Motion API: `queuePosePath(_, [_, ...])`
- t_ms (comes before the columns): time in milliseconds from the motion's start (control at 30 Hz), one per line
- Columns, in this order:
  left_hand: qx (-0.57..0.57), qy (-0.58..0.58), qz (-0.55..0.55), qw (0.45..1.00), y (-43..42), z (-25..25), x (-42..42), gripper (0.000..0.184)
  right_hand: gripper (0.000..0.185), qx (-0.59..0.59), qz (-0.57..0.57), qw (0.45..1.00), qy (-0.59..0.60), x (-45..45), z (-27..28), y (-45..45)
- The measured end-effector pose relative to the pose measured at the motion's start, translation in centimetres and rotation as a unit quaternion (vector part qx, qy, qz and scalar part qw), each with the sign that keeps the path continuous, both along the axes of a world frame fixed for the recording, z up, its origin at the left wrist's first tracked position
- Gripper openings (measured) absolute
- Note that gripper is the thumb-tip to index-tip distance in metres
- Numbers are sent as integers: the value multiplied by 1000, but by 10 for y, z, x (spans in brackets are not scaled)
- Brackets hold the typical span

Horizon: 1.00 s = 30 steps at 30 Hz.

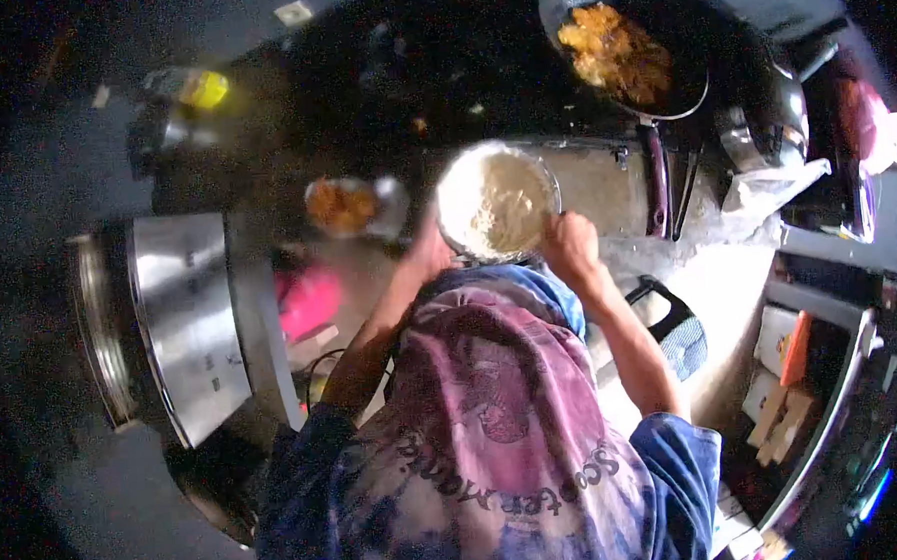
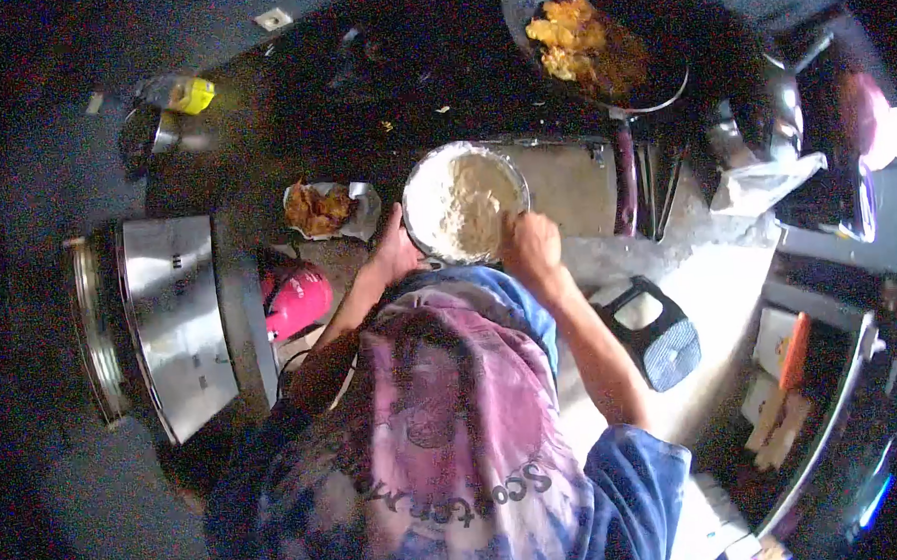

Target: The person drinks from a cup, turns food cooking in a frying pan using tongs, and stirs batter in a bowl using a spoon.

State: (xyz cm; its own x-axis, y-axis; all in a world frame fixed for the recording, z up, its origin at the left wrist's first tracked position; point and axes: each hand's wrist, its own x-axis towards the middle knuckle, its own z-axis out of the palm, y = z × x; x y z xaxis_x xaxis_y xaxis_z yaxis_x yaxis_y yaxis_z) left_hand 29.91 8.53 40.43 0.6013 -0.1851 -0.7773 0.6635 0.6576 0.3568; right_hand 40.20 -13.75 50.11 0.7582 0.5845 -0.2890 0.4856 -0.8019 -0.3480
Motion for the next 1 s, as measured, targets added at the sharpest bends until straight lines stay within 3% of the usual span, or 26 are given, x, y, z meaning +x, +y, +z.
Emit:
queuePosePath(100, [-12, -39, -50, 998, 7, 23, 9, 91, 21, 4, -16, 987, -158, 6, 0, -12])
queuePosePath(133, [-23, -54, -57, 997, 9, 20, 10, 91, 20, -8, -67, 991, -113, 8, 10, -5])
queuePosePath(333, [-134, -68, -54, 987, 20, 12, 24, 87, 17, -38, -6, 998, -58, -25, -44, 1])
queuePosePath(567, [-151, -62, -42, 986, 21, 23, 23, 89, 22, 143, -120, 976, 109, -57, -43, 29])
queuePosePath(633, [-141, -61, -46, 987, 24, 22, 18, 89, 17, 160, -253, 938, 174, -54, -44, 37])
queuePosePath(667, [-154, -98, -55, 982, 27, 14, 16, 89, 16, 226, -265, 913, 211, -50, -82, 25])
queuePosePath(733, [-166, -135, -63, 975, 31, 13, 14, 88, 15, 319, -203, 914, 145, -43, -74, 24])
queuePosePath(800, [-161, -98, -65, 980, 32, 20, 15, 87, 16, 281, -255, 913, 151, -34, -35, 30])
queuePosePath(867, [-157, -106, -61, 980, 35, 17, 13, 89, 17, 239, -201, 950, 28, -24, -6, 37])
queuePosePath(933, [-151, -118, -58, 980, 39, 22, 14, 91, 21, 186, -191, 964, 7, -21, 6, 47])
queuePosePath(1000, [-132, -110, -59, 983, 41, 10, 13, 91, 25, 2, -239, 968, -80, -26, -2, 53])
